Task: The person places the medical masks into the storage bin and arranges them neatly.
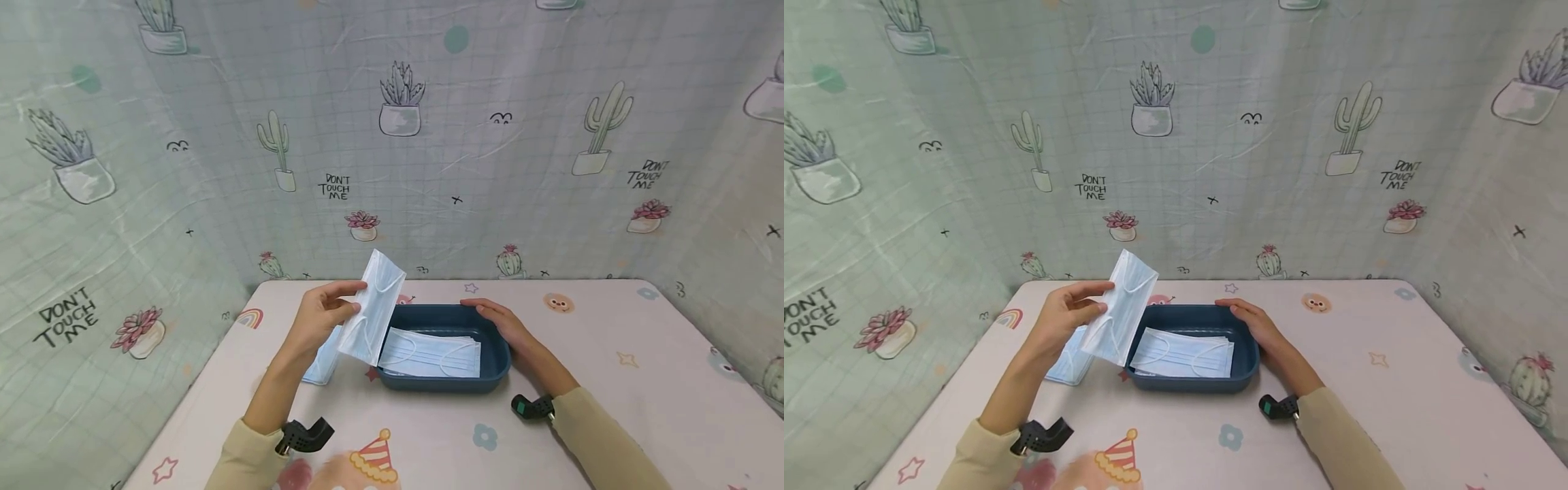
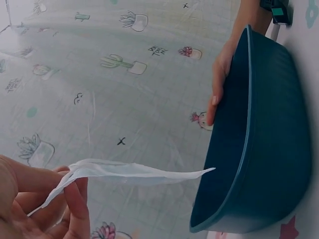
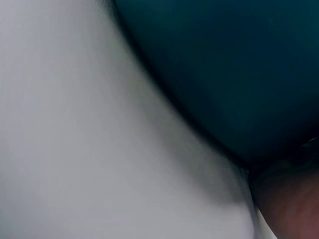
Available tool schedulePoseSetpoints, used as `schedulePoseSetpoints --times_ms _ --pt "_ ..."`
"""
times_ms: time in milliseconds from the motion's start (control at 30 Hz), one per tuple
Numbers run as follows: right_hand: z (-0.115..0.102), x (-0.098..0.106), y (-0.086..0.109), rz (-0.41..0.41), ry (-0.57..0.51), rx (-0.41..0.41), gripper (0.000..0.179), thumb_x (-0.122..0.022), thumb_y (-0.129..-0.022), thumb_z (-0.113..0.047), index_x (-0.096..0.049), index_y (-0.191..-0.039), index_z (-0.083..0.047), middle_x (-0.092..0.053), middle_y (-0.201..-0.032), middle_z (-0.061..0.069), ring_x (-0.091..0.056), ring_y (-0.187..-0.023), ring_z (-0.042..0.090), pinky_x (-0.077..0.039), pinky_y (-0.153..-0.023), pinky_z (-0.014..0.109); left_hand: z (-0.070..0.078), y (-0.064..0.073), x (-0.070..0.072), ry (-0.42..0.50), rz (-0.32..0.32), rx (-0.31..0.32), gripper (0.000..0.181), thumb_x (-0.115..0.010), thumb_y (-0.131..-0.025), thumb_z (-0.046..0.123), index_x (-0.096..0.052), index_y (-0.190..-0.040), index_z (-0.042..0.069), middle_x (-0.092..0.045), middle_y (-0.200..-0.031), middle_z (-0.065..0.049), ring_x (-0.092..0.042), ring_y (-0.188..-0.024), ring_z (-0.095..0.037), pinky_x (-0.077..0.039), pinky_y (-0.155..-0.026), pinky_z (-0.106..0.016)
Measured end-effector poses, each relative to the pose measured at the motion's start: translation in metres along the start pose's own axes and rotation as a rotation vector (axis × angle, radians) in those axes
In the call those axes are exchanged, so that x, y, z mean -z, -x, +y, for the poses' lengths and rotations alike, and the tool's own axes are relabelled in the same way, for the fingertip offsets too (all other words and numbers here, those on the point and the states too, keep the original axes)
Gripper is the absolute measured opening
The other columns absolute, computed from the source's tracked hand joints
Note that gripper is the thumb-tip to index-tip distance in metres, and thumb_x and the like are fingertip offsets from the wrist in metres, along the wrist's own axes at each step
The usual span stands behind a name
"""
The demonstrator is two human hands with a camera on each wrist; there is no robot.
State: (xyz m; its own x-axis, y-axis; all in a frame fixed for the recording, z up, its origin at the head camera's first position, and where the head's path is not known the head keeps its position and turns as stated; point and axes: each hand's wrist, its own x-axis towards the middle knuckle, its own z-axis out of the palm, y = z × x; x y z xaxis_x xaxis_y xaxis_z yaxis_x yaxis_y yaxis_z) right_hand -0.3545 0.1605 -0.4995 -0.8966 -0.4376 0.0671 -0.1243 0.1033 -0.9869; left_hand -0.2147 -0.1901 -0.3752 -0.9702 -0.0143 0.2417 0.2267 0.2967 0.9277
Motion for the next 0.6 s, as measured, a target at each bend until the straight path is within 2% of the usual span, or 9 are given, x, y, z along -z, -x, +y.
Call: schedulePoseSetpoints --times_ms 200,433,600 --pt "-0.002 -0.002 -0.001 0.002 0.029 -0.01 0.045 -0.042 -0.111 -0.035 -0.055 -0.149 -0.015 -0.041 -0.164 0.009 -0.025 -0.159 0.033 -0.014 -0.129 0.061 0.001 -0.002 -0.008 -0.014 -0.023 0.008 0.037 -0.067 -0.096 0.002 -0.071 -0.131 0.01 -0.067 -0.133 -0.013 -0.066 -0.096 -0.017 -0.054 -0.083 -0.025" --pt "-0.003 -0.001 -0.002 0.005 -0.017 -0.019 0.045 -0.044 -0.111 -0.035 -0.055 -0.149 -0.014 -0.043 -0.163 0.009 -0.028 -0.158 0.032 -0.018 -0.13 0.058 0.006 -0.013 -0.018 -0.059 -0.083 -0.018 0.035 -0.068 -0.095 0.004 -0.073 -0.129 0.012 -0.069 -0.13 -0.013 -0.064 -0.087 -0.019 -0.052 -0.073 -0.024" --pt "-0.001 0.001 -0.001 0.0 -0.004 -0.01 0.046 -0.043 -0.111 -0.035 -0.054 -0.15 -0.013 -0.041 -0.164 0.011 -0.027 -0.157 0.034 -0.018 -0.129 0.059 0.008 -0.022 -0.026 -0.105 -0.137 -0.033 0.034 -0.069 -0.094 0.003 -0.073 -0.127 0.01 -0.071 -0.127 -0.013 -0.063 -0.082 -0.017 -0.05 -0.068 -0.024"
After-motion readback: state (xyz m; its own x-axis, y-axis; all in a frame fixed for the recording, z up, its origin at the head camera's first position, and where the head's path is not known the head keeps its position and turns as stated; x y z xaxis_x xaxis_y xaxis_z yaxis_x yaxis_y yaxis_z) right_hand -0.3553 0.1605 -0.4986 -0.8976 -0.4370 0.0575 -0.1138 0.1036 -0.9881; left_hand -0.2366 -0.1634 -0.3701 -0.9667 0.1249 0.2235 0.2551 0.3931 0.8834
